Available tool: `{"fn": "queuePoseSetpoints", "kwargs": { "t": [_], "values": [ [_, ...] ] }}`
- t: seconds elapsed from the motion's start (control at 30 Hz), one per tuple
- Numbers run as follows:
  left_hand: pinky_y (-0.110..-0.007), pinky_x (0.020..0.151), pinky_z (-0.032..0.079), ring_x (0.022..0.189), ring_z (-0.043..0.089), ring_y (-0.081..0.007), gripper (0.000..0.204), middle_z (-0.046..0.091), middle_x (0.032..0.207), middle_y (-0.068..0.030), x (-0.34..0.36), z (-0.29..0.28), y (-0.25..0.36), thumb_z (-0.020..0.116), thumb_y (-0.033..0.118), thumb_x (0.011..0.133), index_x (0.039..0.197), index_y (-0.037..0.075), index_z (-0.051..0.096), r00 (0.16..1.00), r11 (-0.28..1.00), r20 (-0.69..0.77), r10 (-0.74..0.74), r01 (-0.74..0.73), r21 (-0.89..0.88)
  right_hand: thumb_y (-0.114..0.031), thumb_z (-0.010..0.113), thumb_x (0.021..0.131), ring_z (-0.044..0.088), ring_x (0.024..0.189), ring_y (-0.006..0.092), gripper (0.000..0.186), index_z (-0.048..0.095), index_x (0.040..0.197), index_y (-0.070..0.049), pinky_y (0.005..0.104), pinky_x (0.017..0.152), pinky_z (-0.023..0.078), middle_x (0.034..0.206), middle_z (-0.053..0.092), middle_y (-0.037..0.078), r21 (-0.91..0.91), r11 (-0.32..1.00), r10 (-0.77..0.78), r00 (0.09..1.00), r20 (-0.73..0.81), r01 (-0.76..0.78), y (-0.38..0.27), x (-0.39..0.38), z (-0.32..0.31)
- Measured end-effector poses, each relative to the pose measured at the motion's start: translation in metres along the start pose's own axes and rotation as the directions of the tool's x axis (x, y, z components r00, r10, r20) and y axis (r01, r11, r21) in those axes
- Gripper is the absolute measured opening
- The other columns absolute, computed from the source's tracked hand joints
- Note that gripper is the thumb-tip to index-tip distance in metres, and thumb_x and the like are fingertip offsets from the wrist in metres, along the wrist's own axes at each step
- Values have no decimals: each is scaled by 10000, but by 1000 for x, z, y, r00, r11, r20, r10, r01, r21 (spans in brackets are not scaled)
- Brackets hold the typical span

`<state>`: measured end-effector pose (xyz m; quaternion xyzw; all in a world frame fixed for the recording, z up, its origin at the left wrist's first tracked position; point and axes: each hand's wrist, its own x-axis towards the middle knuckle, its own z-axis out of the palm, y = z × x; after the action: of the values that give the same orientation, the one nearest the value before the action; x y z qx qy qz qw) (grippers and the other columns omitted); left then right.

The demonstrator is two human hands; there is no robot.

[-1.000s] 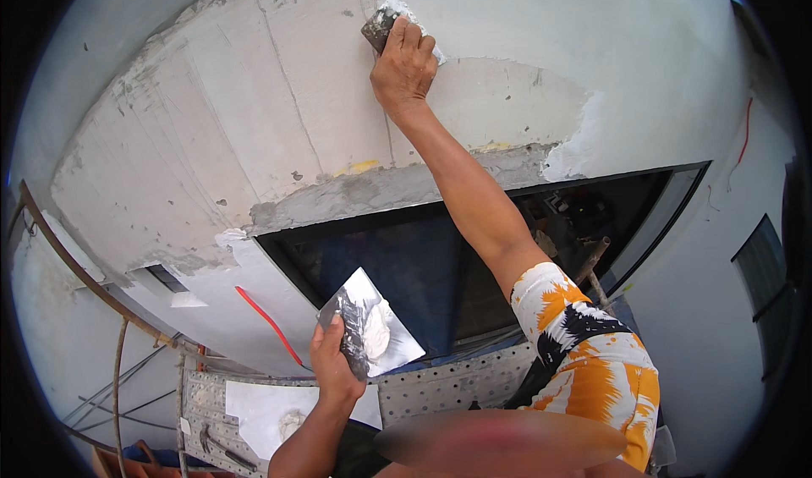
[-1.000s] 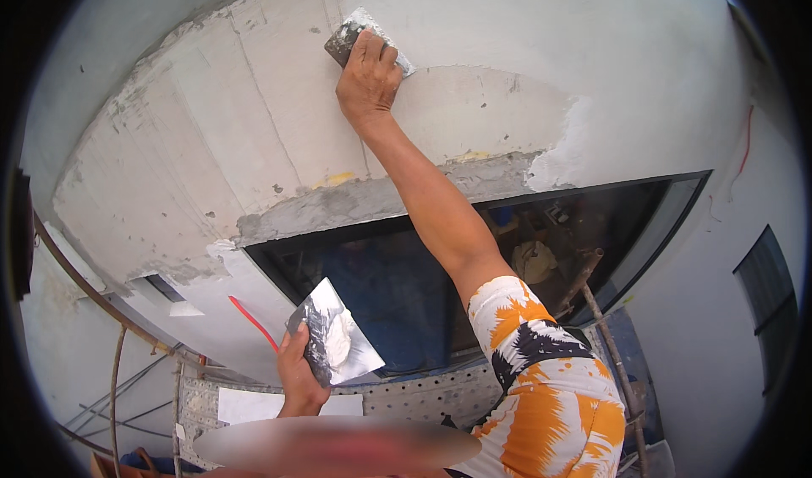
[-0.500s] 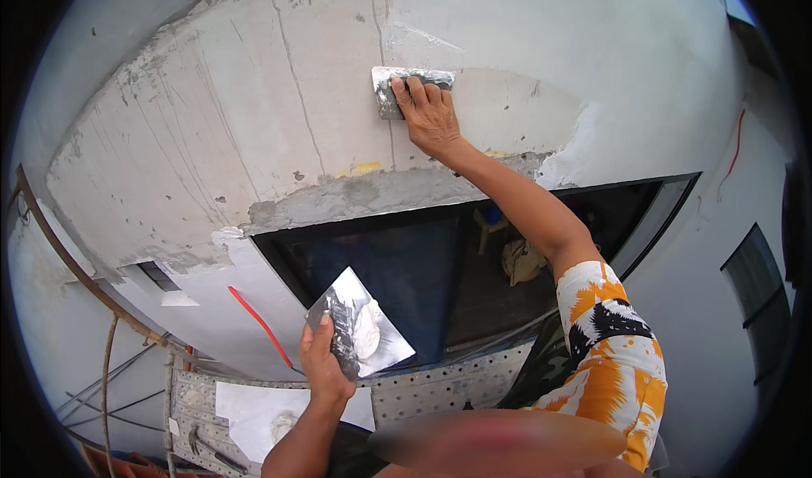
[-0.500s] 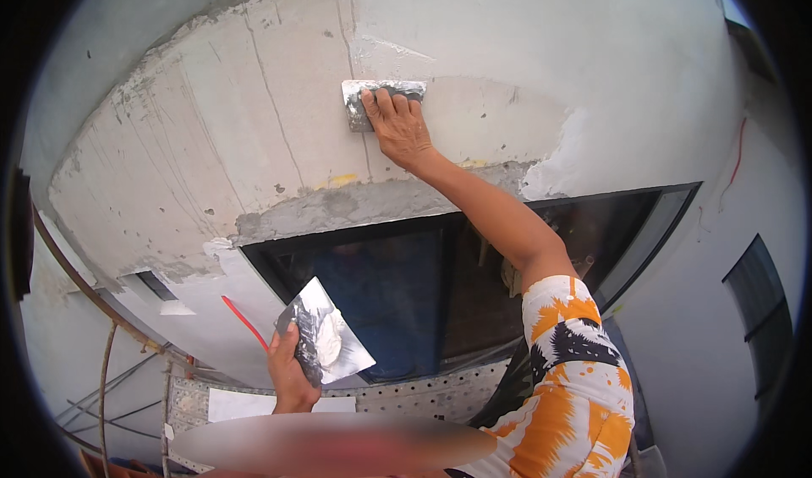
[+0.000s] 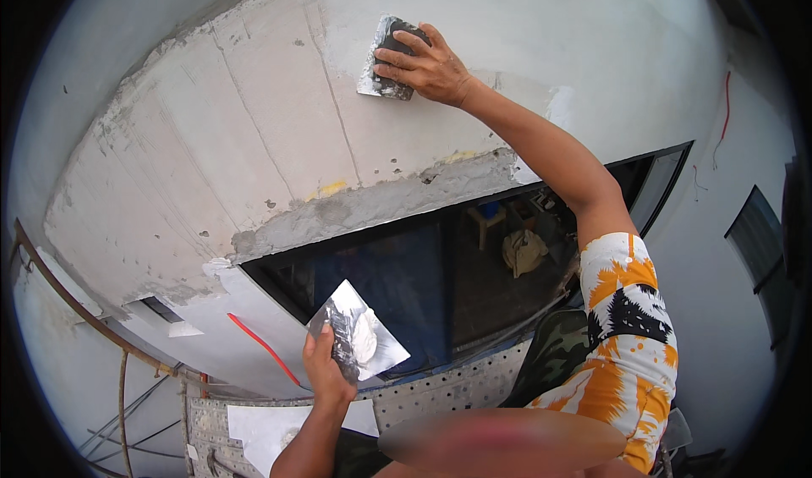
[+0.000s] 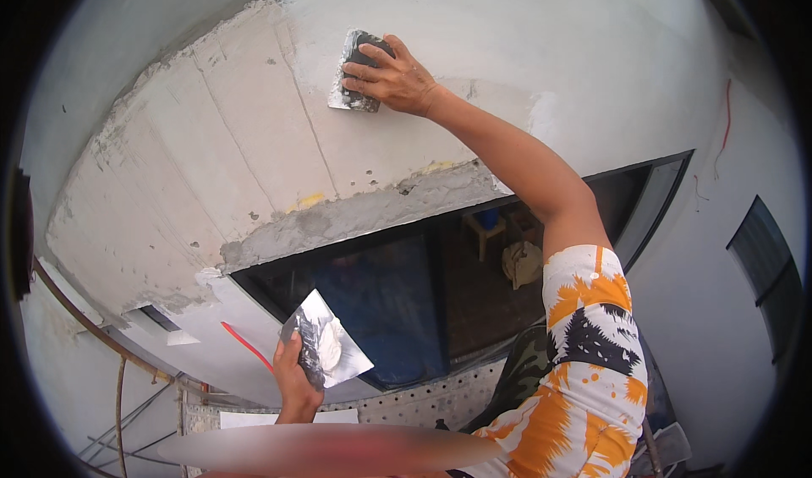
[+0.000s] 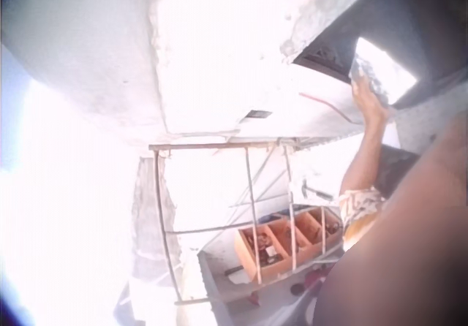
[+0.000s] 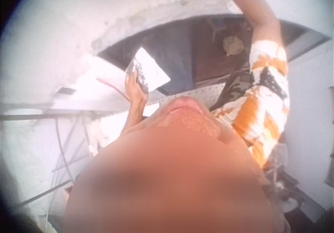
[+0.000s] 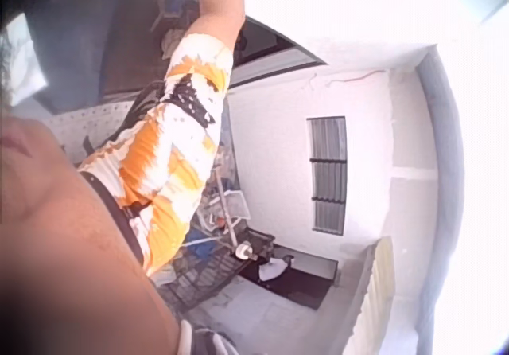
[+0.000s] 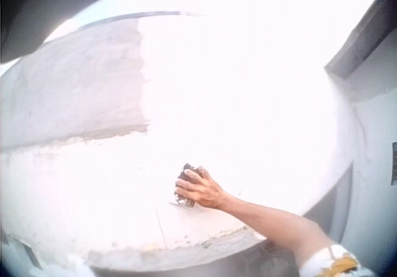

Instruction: The person applies plaster to a ceiling using a trowel and a hawk. They repeatedly scoop plaster from the hawk and spread it across the ceiling surface, smoothing the material in place.

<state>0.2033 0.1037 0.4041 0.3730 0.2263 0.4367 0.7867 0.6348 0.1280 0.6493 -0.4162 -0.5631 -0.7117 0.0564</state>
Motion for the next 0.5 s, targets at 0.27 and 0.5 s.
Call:
{"fn": "queuePoseSetpoints", "kwargs": {
  "t": [0.27, 0.5],
  "values": [
    [-364, 887, 577, 973, 701, -211, 274, 684, 1114, -100, 10, -1, -9, 511, 138, 1028, 1258, 2, 575, 999, 998, -26, -31, 32, 54, -29, 621, 873, 480, 1364, 186, 574, 648, 1321, -387, 558, 1204, 213, 1454, 565, -143, -197, 949, 278, 950, 144, -248, 117, -201, -42],
    [-363, 888, 571, 981, 696, -205, 272, 684, 1114, -93, 12, 4, -13, 510, 135, 1025, 1254, 5, 579, 999, 995, -38, -14, 18, 101, 45, 608, 807, 543, 1251, 276, 588, 671, 1302, -265, 479, 1049, 408, 1386, 623, -45, -211, 848, 526, 824, 211, -487, 86, -304, -93]
  ]
}}
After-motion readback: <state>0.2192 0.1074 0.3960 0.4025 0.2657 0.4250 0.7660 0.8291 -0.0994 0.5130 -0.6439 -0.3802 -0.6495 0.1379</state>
